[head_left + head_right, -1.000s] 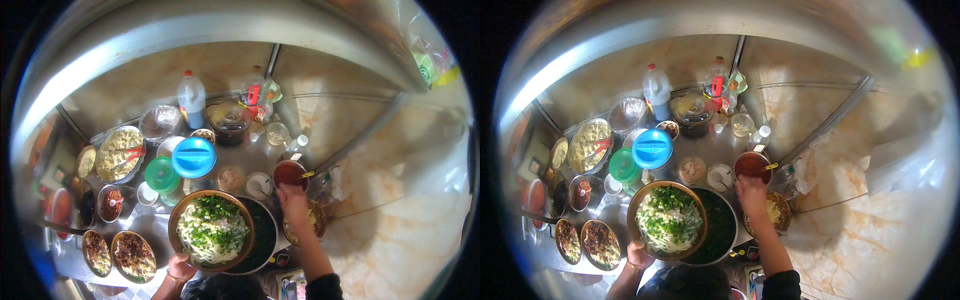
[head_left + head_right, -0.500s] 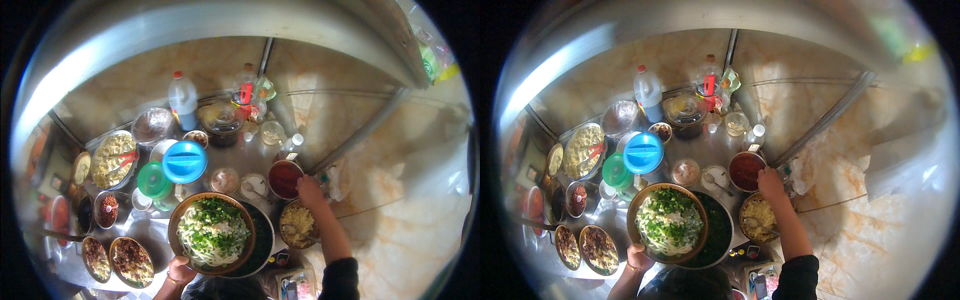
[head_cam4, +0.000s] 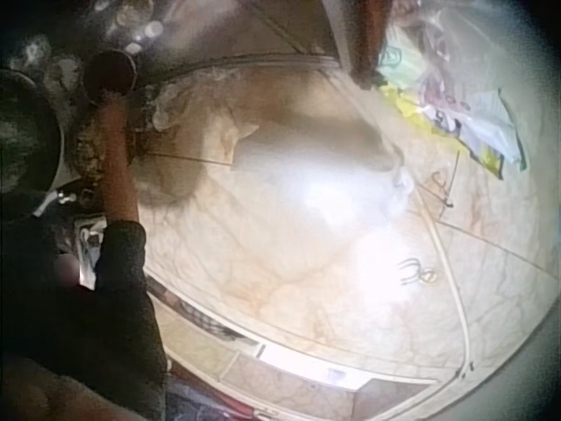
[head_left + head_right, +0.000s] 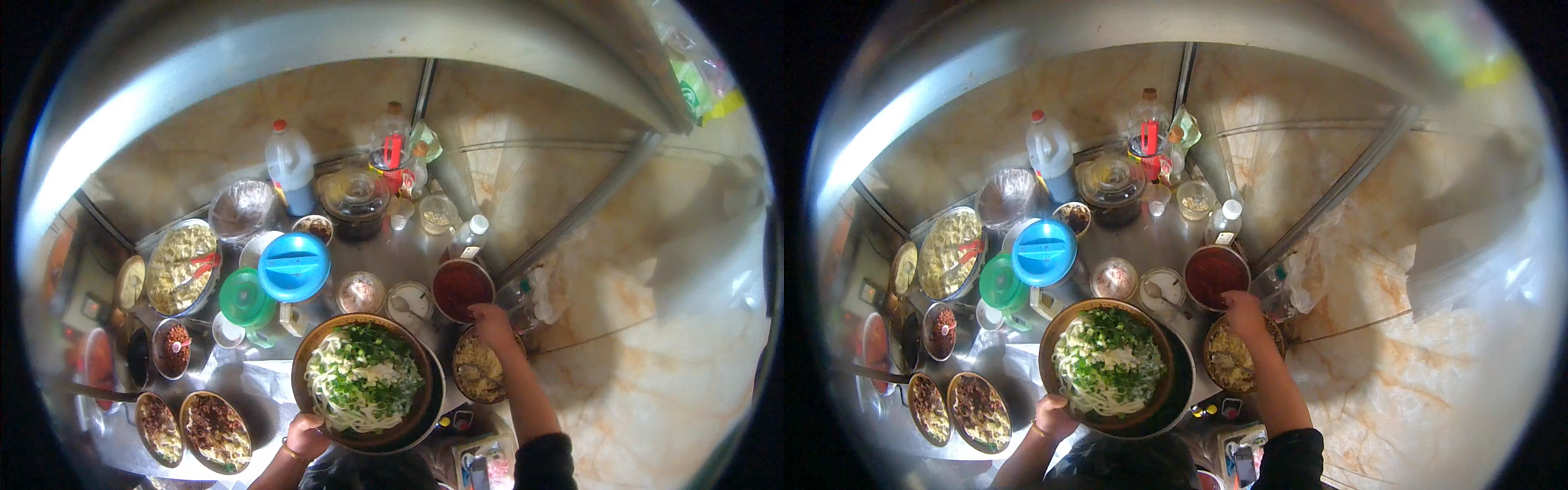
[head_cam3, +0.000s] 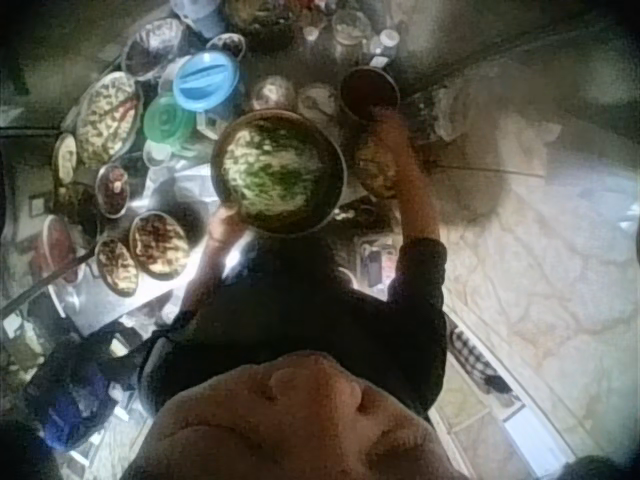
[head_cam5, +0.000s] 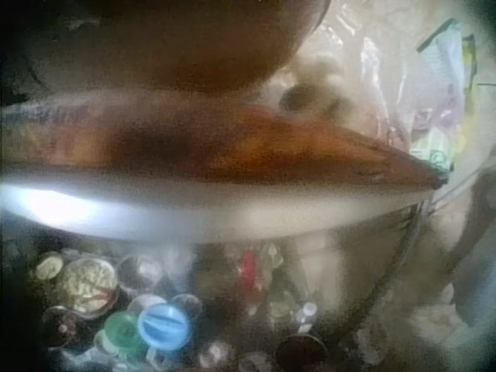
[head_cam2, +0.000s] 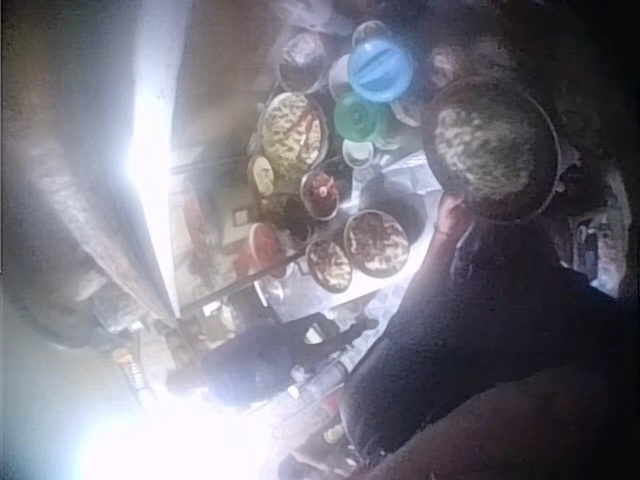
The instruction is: The person assembles multiple noodle dishes by scooping a dark meat sauce over noodles in bowls, then adding chopped cabbage and green onions. The person uses a ladle and tongs to transfer ingredients from containers to the bowls.
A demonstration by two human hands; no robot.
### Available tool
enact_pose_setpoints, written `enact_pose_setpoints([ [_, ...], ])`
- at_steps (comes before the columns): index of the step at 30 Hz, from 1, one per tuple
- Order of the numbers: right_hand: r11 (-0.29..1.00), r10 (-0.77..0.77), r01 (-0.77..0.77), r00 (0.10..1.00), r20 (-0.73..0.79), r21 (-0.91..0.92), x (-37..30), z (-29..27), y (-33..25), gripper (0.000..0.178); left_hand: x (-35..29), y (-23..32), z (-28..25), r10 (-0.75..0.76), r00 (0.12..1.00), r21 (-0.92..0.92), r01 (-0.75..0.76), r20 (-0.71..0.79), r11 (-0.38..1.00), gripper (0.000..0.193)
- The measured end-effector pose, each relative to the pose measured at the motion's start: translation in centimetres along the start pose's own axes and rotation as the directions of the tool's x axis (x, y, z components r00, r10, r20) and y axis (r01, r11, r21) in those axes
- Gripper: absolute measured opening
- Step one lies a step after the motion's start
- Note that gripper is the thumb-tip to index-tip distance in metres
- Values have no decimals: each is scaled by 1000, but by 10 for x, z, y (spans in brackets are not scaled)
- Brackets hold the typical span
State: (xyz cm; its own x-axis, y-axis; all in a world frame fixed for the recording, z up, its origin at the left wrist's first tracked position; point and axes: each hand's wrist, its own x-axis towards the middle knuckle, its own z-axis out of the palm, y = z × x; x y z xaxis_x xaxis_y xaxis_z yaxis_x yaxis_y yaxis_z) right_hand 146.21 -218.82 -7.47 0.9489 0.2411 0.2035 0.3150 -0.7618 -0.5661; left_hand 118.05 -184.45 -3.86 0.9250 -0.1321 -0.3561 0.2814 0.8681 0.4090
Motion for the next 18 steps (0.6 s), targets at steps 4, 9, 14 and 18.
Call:
enact_pose_setpoints([
  [4, 883, 264, -312, 948, 179, 350, 2, -12, 13, 23, 10, -2, 1, -9, 999, 18, 8, 35, 1000, 72],
  [9, 708, 404, -472, 881, 246, 525, -4, -49, -15, 24, 31, -9, 4, -23, 999, 33, 22, 35, 999, 72],
  [14, 835, 338, -365, 931, 138, 413, -28, -100, -74, 25, 61, -13, 3, -71, 990, 19, 69, 120, 997, 62],
  [18, 906, 161, -193, 980, 114, 378, -62, -109, -123, 25, 66, -14, 6, -60, 984, 17, 58, 167, 998, 61],
])
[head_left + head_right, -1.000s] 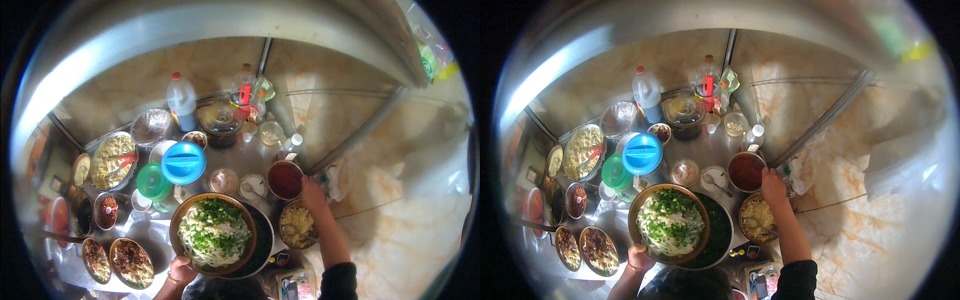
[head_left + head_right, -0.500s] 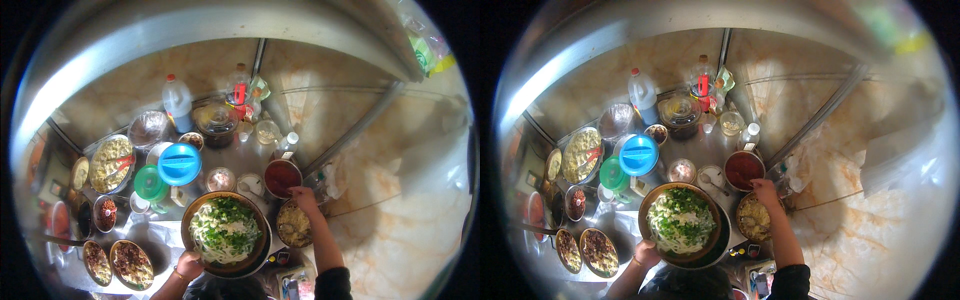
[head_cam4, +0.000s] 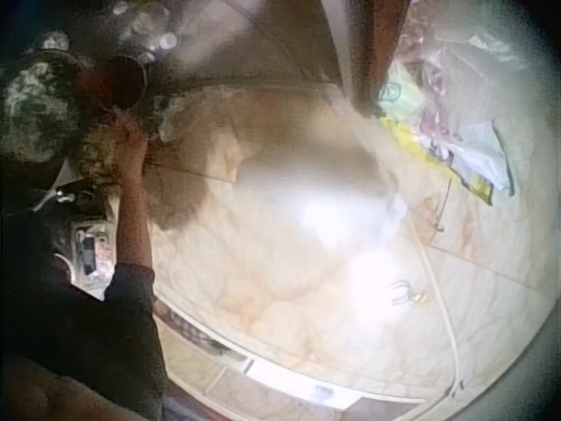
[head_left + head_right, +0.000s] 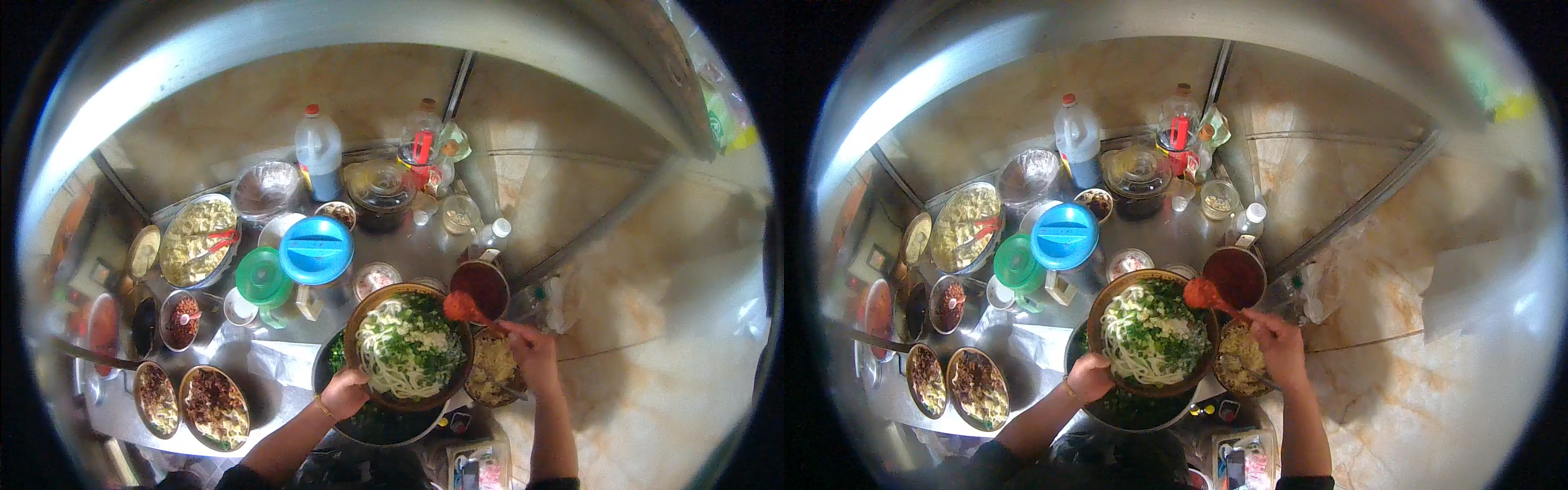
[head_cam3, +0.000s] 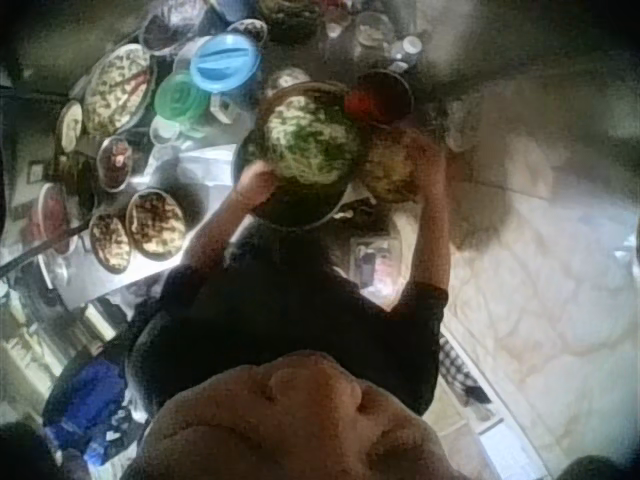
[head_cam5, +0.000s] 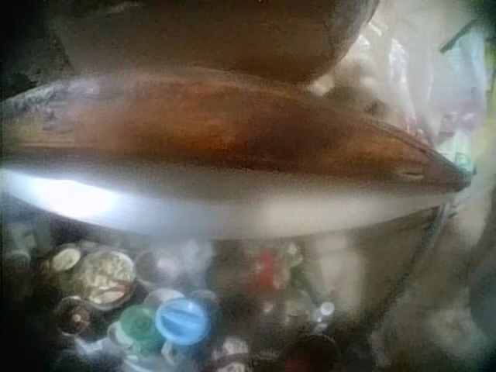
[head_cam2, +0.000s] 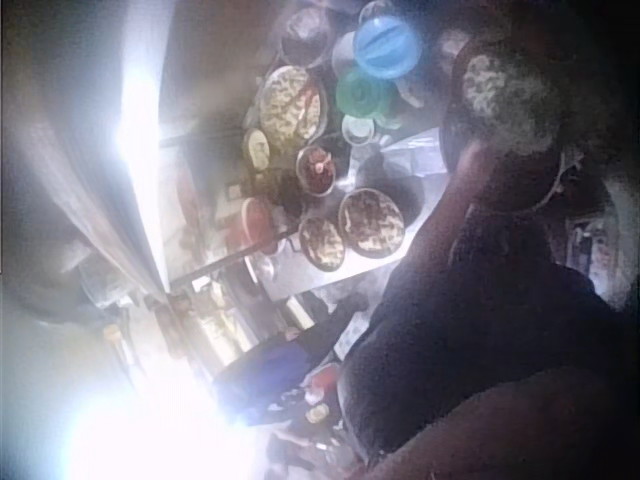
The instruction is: The person assembles multiple noodle dishes by scooping a dark meat sauce over noodles in bowls, then adding chopped cabbage and green onions. The person uses a ladle and tongs to transfer ingredients from containers to the bowls.
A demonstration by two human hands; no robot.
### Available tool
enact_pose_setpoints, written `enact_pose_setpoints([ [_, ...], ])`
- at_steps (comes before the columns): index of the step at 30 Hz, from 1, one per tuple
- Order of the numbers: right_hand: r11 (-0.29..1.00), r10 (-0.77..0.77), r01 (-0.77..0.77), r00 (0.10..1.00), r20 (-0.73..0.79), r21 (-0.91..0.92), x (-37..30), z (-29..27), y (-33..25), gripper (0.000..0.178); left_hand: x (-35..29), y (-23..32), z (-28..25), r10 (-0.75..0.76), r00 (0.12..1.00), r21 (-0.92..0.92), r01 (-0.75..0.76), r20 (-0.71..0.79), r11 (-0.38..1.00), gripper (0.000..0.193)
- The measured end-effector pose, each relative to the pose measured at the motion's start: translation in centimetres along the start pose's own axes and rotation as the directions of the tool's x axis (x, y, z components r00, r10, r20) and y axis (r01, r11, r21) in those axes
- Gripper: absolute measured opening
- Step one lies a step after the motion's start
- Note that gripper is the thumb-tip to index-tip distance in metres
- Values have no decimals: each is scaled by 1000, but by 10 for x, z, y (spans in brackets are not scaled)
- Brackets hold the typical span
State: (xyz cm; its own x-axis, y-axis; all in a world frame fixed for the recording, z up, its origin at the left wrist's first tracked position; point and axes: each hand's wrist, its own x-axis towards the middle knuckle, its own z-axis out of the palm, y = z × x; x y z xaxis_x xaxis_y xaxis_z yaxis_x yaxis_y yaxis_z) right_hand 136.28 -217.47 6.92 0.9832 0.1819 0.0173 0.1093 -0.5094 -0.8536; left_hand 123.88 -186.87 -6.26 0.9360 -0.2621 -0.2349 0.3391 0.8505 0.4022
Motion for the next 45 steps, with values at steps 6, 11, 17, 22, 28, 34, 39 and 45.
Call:
enact_pose_setpoints([
  [6, 885, -384, 381, 922, 44, -268, -35, 26, -34, 37, -6, -1, 7, 27, 1000, -10, -27, 14, 1000, 60],
  [11, 587, -701, 617, 711, 51, -524, -39, 24, -37, 41, -6, -5, 1, 47, 999, -21, -46, 11, 999, 57],
  [17, 698, -326, 237, 945, -5, -676, 33, 28, 36, 42, -18, -4, -6, 45, 999, -22, -45, -9, 999, 58],
  [22, 768, -248, 215, 968, 30, -603, 85, 59, 115, 34, -39, 1, -6, 74, 997, -42, -76, -31, 996, 61],
  [28, 978, -65, 48, 995, -78, -202, 85, 49, 134, 21, -54, 5, -4, 109, 990, 42, -106, -84, 994, 69],
  [34, 978, 206, -201, 974, -93, 65, 48, 11, 82, 23, -41, 8, -3, 72, 994, 12, -71, -78, 997, 68],
  [39, 1000, 27, -27, 999, -33, 7, 2, 6, 13, 24, -25, 4, 0, 76, 997, -21, -76, -5, 997, 68],
  [45, 907, -396, 398, 917, 47, -140, -40, 32, -29, 30, -27, -2, -2, 53, 995, 12, -52, -84, 999, 66],
])
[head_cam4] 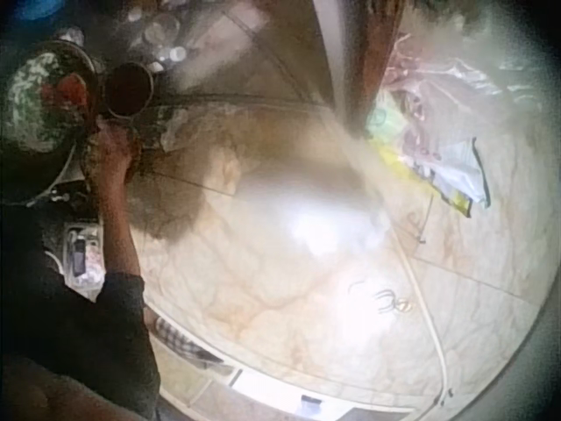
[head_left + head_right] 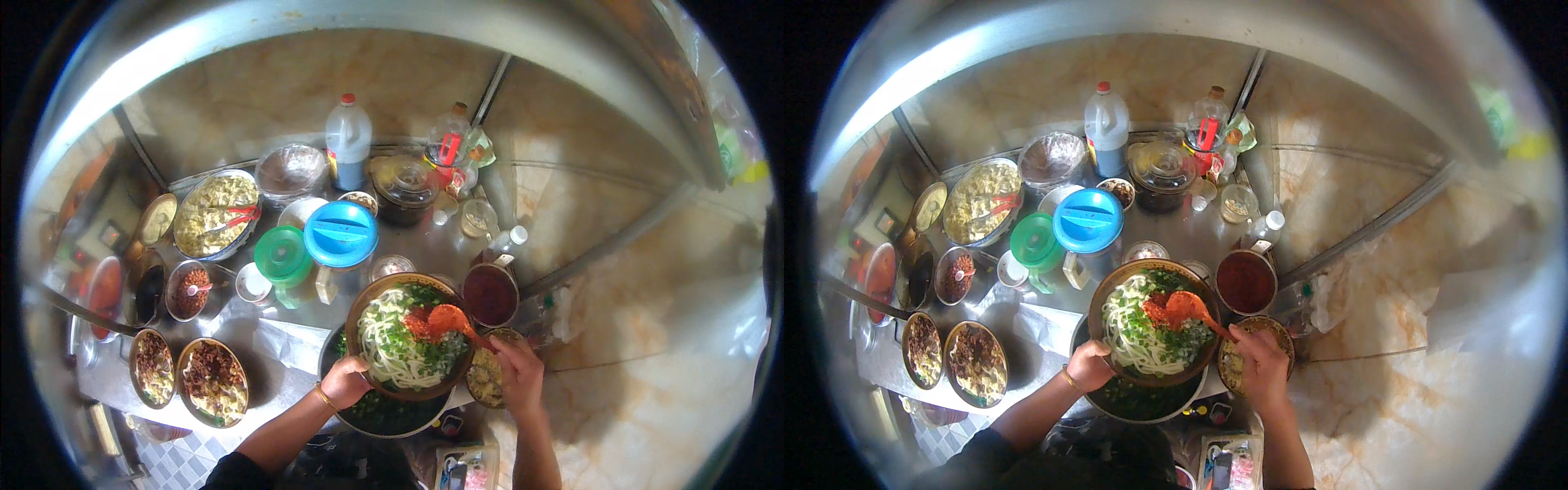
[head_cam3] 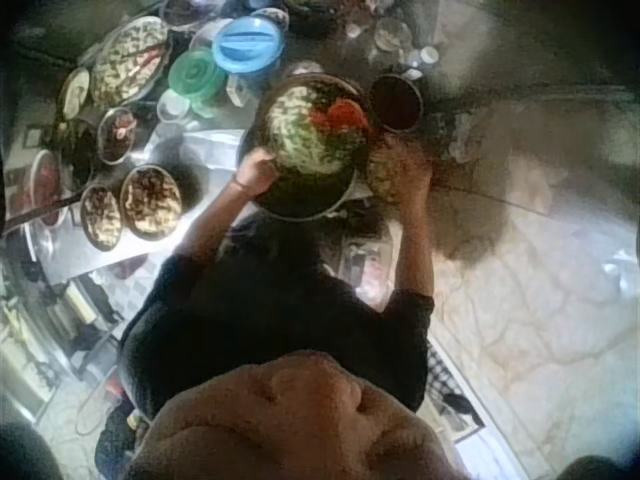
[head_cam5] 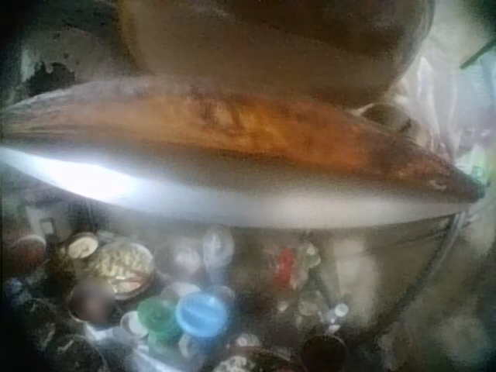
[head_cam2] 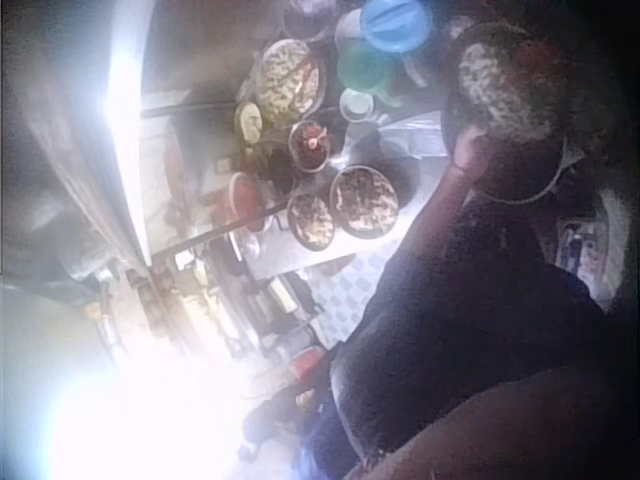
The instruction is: The person assembles multiple noodle dishes by scooping a dark meat sauce over noodles in bowls, then adding chopped cabbage and green onions. The person uses a ladle and tongs to transfer ingredients from containers to the bowls.
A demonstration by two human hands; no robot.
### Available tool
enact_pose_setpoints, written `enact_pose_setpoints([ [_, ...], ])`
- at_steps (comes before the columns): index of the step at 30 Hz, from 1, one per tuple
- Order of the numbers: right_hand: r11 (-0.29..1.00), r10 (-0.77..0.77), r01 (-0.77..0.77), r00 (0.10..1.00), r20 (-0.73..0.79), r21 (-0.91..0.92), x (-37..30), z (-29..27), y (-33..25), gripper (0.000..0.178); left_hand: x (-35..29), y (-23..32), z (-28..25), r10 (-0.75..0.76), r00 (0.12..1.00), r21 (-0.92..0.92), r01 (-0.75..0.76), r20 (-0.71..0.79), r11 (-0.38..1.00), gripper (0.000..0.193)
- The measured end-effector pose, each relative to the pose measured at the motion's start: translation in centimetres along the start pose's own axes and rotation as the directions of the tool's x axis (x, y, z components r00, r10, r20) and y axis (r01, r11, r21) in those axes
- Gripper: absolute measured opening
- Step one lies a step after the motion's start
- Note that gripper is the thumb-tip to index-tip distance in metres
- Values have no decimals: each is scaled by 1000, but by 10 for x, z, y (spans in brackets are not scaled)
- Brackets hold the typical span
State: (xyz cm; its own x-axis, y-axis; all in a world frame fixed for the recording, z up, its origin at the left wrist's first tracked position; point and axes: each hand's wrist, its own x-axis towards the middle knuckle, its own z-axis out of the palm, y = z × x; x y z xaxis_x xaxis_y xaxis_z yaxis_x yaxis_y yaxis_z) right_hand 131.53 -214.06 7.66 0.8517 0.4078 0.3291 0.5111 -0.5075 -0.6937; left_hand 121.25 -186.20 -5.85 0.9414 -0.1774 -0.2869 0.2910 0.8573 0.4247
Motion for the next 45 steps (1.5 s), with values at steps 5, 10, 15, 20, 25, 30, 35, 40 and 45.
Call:
enact_pose_setpoints([
  [5, 981, 162, -154, 985, -62, 118, -2, 12, -11, 25, -5, 1, -6, -2, 998, -70, 7, 65, 997, 59],
  [10, 277, 616, -550, 731, 293, 788, -3, 20, 19, 26, -16, 3, -14, 57, 996, -126, -48, 73, 991, 58],
  [15, 442, 620, -490, 772, 138, 751, -2, 37, 87, 32, -62, 11, -41, 36, 999, -166, -29, 37, 986, 47],
  [20, 840, 211, -217, 975, -70, -497, 11, 60, 64, 33, -168, 32, -66, 95, 995, -144, -95, -8, 985, 68],
  [25, 978, 199, -204, 976, 89, 42, 25, 145, -109, 23, -324, 78, -96, 245, 967, -192, -255, -74, 948, 61],
  [30, 974, -169, 56, 826, 538, 219, -10, 383, -312, 22, -493, 117, -155, 406, 860, -60, -444, -311, 894, 62],
  [35, 990, -144, 98, 745, 651, 106, -37, 613, -438, 40, -629, 145, -216, 581, 671, -66, -679, -461, 731, 66],
  [40, 759, 83, -411, 830, 551, 505, -22, 716, -495, 26, -690, 168, -272, 680, 473, 15, -815, -560, 580, 70],
  [45, 903, -67, -131, 898, 436, 409, 3, 732, -532, 30, -708, 180, -319, 704, 398, 58, -847, -588, 528, 76],
])
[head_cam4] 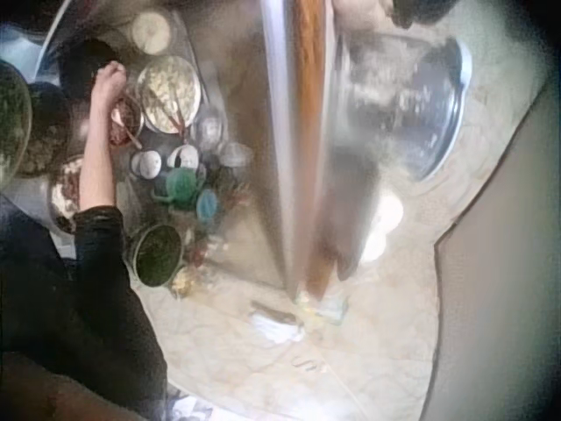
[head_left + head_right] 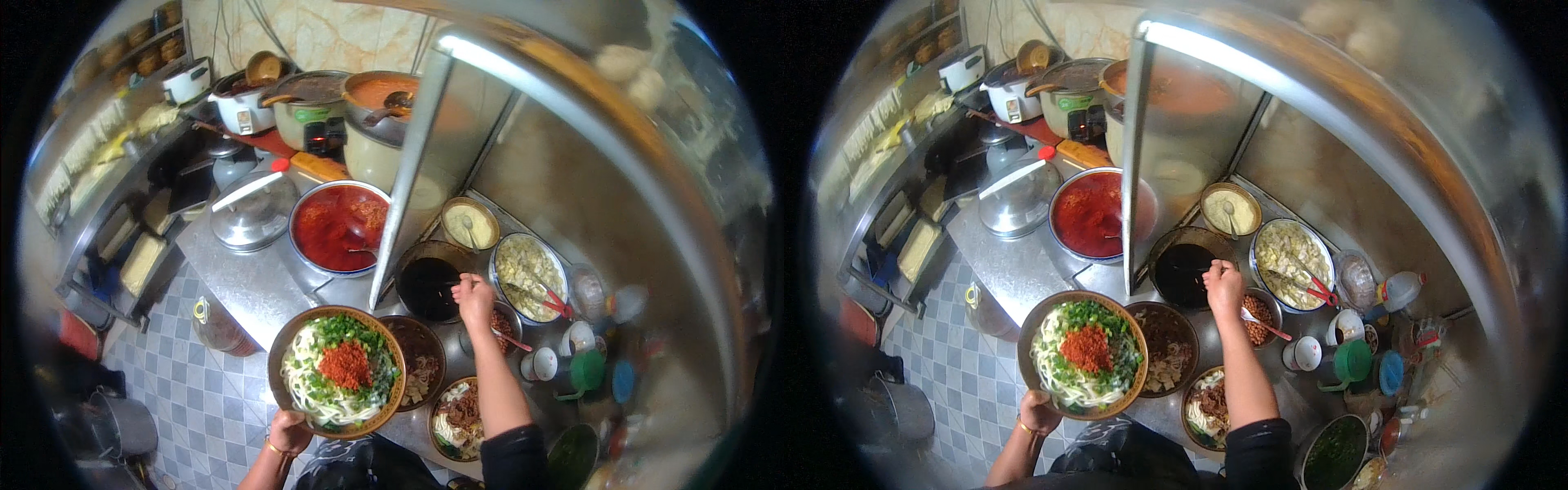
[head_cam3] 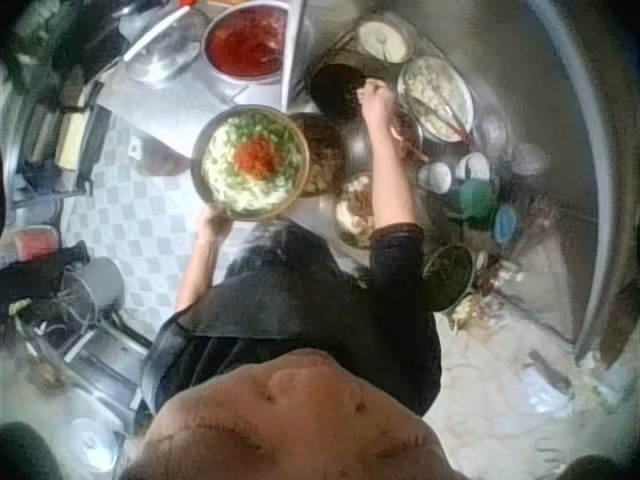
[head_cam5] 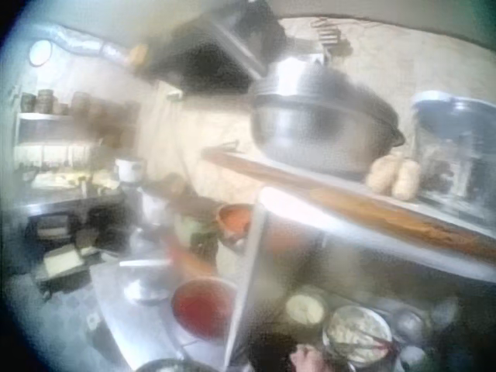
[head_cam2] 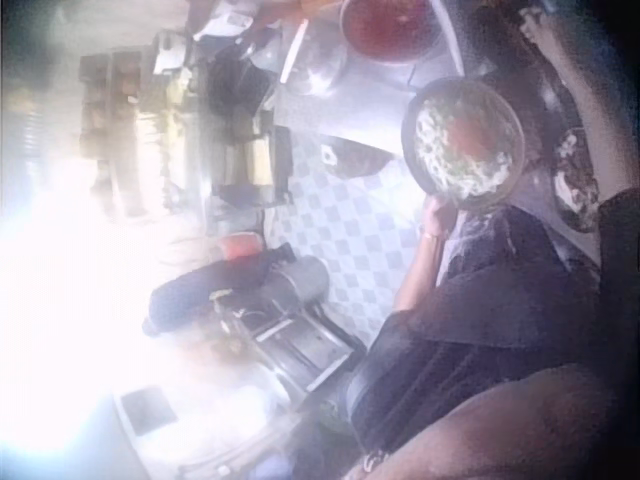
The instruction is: The person assembles multiple noodle dishes by scooping a dark meat sauce over noodles in bowls, then adding chopped cabbage and green onions. The person uses a ladle and tongs to transfer ingredients from containers to the bowls.
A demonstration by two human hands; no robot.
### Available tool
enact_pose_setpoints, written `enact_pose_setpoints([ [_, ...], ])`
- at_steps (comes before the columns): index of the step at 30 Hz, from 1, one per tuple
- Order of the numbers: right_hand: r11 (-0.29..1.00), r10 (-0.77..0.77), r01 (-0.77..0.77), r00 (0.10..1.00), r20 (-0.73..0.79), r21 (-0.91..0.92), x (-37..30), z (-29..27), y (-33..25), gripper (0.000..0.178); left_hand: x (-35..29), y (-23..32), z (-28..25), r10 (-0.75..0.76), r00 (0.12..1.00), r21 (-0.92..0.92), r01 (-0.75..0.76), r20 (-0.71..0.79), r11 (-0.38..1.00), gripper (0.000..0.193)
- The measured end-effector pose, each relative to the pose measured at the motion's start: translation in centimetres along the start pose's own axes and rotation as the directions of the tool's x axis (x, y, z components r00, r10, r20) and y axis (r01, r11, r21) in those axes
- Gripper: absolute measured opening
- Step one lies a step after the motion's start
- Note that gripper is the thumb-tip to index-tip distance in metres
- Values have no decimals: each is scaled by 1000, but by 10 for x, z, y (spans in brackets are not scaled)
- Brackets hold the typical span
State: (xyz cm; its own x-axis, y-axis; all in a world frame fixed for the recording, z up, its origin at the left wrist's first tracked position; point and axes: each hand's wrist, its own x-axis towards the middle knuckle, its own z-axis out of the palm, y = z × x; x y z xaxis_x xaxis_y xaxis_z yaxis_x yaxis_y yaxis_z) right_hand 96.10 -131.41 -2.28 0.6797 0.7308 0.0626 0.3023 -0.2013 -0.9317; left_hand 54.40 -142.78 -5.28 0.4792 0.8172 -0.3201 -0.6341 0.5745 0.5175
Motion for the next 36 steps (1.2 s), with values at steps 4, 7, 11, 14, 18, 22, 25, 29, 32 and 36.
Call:
enact_pose_setpoints([
  [4, 995, -41, 46, 998, 55, -90, -8, -29, -21, 27, 18, 0, -8, 9, 1000, -14, -9, 1, 1000, 74],
  [7, 1000, 0, 1, 999, 40, -11, -23, -56, -37, 29, 34, -1, -9, 57, 998, -33, -57, 18, 998, 73],
  [11, 1000, -19, 19, 999, 28, 10, -53, -84, -70, 28, 51, -4, -15, -11, 999, -90, 15, 42, 996, 71],
  [14, 994, -82, 78, 996, 46, 79, -89, -98, -98, 27, 56, -11, -19, -52, 997, -119, 58, 48, 991, 66],
  [18, 987, -131, 116, 982, 138, 111, -138, -100, -129, 27, 51, -16, -17, -14, 996, -172, 29, 89, 985, 61],
  [22, 972, -191, 144, 944, 269, 184, -181, -83, -146, 29, 43, -12, -7, -16, 999, -174, 24, 44, 984, 52],
  [25, 943, -274, 173, 889, 368, 285, -206, -64, -148, 28, 35, -9, 2, -2, 999, -160, 8, 38, 987, 59],
  [29, 897, -440, 396, 779, 447, 194, -222, -53, -143, 18, 29, -8, 7, 33, 999, -131, -31, 15, 991, 62],
  [32, 813, -552, 571, 696, 460, 113, -224, -64, -144, 17, 26, -8, 6, 56, 998, -131, -55, 9, 990, 61],
  [36, 659, -670, 752, 574, 471, 21, -227, -88, -157, 19, 22, -6, 1, 69, 997, -171, -61, 46, 983, 59],
])
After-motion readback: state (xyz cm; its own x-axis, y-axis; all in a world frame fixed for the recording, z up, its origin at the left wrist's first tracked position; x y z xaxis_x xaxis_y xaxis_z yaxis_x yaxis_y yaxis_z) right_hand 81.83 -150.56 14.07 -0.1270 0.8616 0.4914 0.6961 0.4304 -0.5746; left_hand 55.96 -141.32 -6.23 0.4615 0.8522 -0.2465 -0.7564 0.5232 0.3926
